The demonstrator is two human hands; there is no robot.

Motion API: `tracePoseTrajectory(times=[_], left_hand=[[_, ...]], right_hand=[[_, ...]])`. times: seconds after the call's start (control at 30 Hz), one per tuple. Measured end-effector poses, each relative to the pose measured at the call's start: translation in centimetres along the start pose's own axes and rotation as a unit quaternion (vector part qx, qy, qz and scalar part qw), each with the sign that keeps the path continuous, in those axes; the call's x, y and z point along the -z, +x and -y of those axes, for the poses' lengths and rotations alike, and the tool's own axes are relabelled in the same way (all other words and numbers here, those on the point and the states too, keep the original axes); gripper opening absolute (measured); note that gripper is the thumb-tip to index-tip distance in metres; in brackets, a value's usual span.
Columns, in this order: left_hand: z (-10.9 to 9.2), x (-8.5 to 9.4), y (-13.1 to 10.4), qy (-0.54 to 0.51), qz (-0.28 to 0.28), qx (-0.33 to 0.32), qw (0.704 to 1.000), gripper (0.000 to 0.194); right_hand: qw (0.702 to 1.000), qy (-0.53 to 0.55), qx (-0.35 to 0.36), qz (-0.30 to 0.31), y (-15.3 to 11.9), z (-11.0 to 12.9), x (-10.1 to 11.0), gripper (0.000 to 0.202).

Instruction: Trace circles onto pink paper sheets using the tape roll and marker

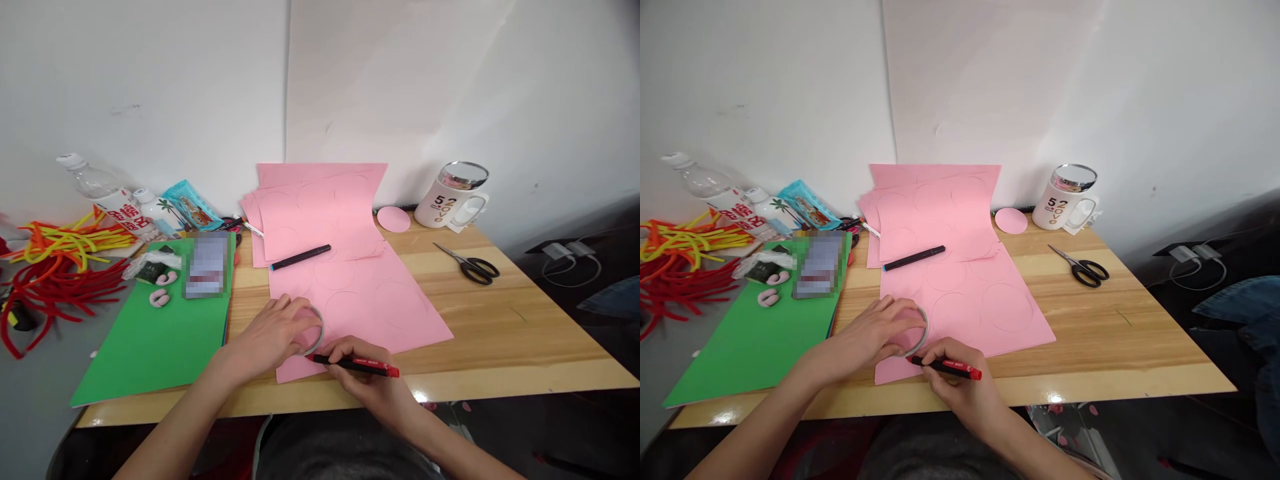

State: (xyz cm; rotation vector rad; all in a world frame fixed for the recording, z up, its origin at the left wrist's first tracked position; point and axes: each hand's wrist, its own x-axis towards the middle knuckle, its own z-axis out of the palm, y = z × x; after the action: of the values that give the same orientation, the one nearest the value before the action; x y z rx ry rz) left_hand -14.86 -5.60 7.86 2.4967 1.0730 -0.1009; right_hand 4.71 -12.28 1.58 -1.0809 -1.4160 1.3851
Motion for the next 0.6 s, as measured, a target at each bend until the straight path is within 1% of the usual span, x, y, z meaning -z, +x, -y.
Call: tracePoseTrajectory(times=[0.23, 0.3, 0.47, 0.53, 0.6], left_hand=[[0.1, -0.2, 0.1, 0.009, 0.01, 0.005, 1.0, 0.036], [0.1, -0.3, 0.1, 0.008, 0.01, 0.005, 1.0, 0.036], [0.2, -0.2, 0.1, -0.002, 0.01, 0.004, 1.0, 0.034], [0.3, 0.0, 0.3, -0.008, 0.012, 0.001, 1.0, 0.033], [0.3, 0.2, 0.4, -0.014, 0.021, 0.003, 1.0, 0.033]], right_hand=[[0.999, -0.019, -0.032, -0.037, 0.7, 0.0, 2.0, 0.004], [0.998, -0.027, -0.031, -0.049, 1.0, 0.0, 2.6, 0.004], [0.996, -0.051, 0.01, -0.068, 1.2, -0.1, 3.3, 0.005], [0.995, -0.073, 0.031, -0.063, 0.8, 0.1, 3.1, 0.006], [0.991, -0.093, 0.08, -0.044, 0.1, 0.4, 2.5, 0.004]])
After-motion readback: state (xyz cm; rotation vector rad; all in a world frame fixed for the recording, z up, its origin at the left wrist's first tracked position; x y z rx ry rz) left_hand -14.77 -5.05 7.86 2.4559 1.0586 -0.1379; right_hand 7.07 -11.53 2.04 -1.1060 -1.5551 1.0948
